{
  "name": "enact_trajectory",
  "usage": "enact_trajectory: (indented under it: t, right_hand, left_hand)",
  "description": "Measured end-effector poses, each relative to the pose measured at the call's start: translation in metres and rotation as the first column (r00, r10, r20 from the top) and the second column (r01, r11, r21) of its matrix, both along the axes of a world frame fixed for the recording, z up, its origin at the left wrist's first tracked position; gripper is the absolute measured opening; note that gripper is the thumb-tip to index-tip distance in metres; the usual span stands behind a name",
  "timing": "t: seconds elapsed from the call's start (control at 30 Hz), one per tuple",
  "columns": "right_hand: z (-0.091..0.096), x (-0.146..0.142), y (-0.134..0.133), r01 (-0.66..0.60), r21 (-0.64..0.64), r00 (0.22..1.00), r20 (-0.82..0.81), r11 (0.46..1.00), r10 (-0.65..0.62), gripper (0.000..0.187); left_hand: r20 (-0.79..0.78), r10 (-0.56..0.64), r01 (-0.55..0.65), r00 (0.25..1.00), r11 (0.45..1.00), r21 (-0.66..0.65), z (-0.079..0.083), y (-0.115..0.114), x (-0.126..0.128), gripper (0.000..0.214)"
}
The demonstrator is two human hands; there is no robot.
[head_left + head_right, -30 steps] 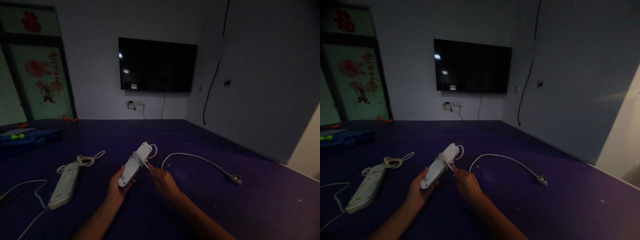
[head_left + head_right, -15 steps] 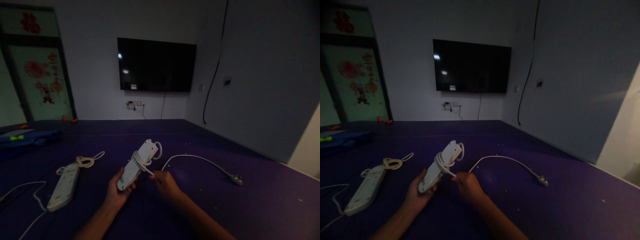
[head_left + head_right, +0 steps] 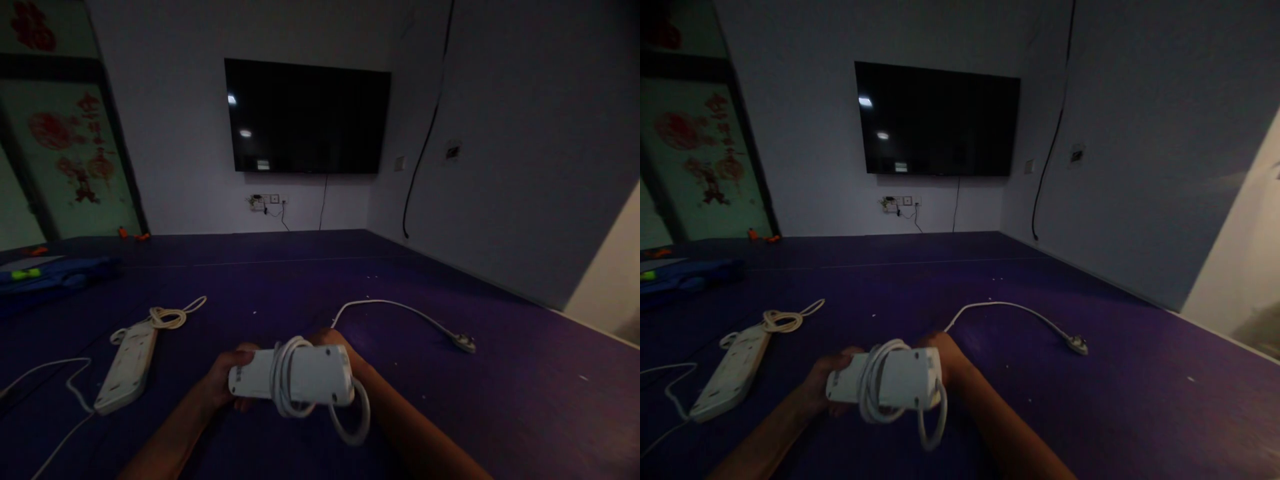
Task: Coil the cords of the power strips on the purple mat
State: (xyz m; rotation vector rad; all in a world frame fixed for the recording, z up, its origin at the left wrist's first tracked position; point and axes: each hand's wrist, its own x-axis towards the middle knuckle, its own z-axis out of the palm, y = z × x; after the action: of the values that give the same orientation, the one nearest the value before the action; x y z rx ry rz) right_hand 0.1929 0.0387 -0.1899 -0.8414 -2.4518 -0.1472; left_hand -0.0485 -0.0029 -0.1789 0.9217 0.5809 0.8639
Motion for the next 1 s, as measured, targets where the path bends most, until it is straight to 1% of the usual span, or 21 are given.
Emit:
enact_trajectory:
  t: [0.03,0.07,0.13,0.2,0.27,0.33,0.4,0.47,0.53,0.6,0.63,0.7,0.77,0.8,0.9,1.0]
  right_hand:
    - [0.004,0.001,-0.001,0.017,-0.004,0.998,0.063,1.0,-0.017,0.031]
    - [0.008,0.001,-0.003,0.024,-0.008,0.987,0.16,1.0,-0.023,0.03]
    - [0.019,0.001,-0.005,0.064,-0.01,0.939,0.34,0.998,-0.057,0.038]
    - [0.029,0.001,-0.008,0.125,-0.009,0.895,0.432,0.992,-0.108,0.047]
    - [0.038,0.0,-0.011,0.196,-0.003,0.872,0.459,0.981,-0.173,0.048]
    - [0.045,0.0,-0.013,0.263,0.023,0.854,0.459,0.965,-0.244,0.045]
    - [0.049,0.0,-0.016,0.297,0.05,0.842,0.458,0.954,-0.286,0.042]
    - [0.052,0.0,-0.018,0.284,0.058,0.84,0.465,0.957,-0.278,0.042]
    - [0.054,0.0,-0.02,0.251,0.045,0.847,0.473,0.967,-0.242,0.042]
    - [0.056,0.0,-0.022,0.225,0.032,0.856,0.47,0.974,-0.214,0.039]
    - [0.058,0.0,-0.024,0.219,0.031,0.863,0.46,0.975,-0.209,0.036]
    - [0.063,0.001,-0.027,0.218,0.038,0.879,0.427,0.975,-0.213,0.025]
    - [0.068,0.002,-0.029,0.235,0.05,0.896,0.377,0.971,-0.236,0.015]
    - [0.07,0.002,-0.03,0.247,0.056,0.903,0.348,0.967,-0.251,0.014]
    - [0.073,0.001,-0.033,0.246,0.073,0.932,0.257,0.967,-0.256,0.014]
    - [0.068,-0.004,-0.036,0.161,0.099,0.966,0.186,0.982,-0.177,0.017]
  left_hand:
    - [-0.048,-0.009,0.008,0.999,1.0,-0.02,0.006,-0.004,-0.001,0.017]
    - [-0.117,-0.042,0.036,0.992,0.998,-0.047,0.012,-0.009,0.0,0.016]
    - [-0.23,-0.067,0.045,0.971,0.994,-0.1,0.023,-0.016,0.003,0.016]
    - [-0.29,-0.075,0.047,0.954,0.994,-0.102,0.03,-0.019,0.007,0.017]
    - [-0.305,-0.042,0.02,0.951,0.997,-0.076,0.033,-0.019,0.01,0.015]
    - [-0.322,-0.003,-0.014,0.947,0.999,-0.053,0.035,-0.017,0.011,0.014]
    - [-0.37,0.01,-0.024,0.929,0.999,-0.032,0.035,-0.016,0.012,0.012]
    - [-0.435,-0.009,0.009,0.9,1.0,-0.003,0.035,-0.015,0.014,0.012]
    - [-0.485,-0.034,0.047,0.874,0.999,0.015,0.034,-0.015,0.016,0.015]
    - [-0.509,-0.047,0.069,0.86,0.997,0.024,0.032,-0.015,0.019,0.019]
    - [-0.51,-0.038,0.061,0.859,0.998,0.029,0.031,-0.016,0.021,0.02]
    - [-0.5,0.01,0.019,0.866,0.998,0.052,0.029,-0.017,0.025,0.019]
    - [-0.477,0.089,-0.054,0.874,0.995,0.086,0.028,-0.019,0.03,0.02]
    - [-0.466,0.137,-0.099,0.874,0.989,0.106,0.027,-0.019,0.033,0.021]
    - [-0.44,0.296,-0.247,0.848,0.954,0.168,0.024,-0.018,0.04,0.024]
    - [-0.398,0.44,-0.385,0.805,0.898,0.215,0.018,-0.014,0.043,0.026]
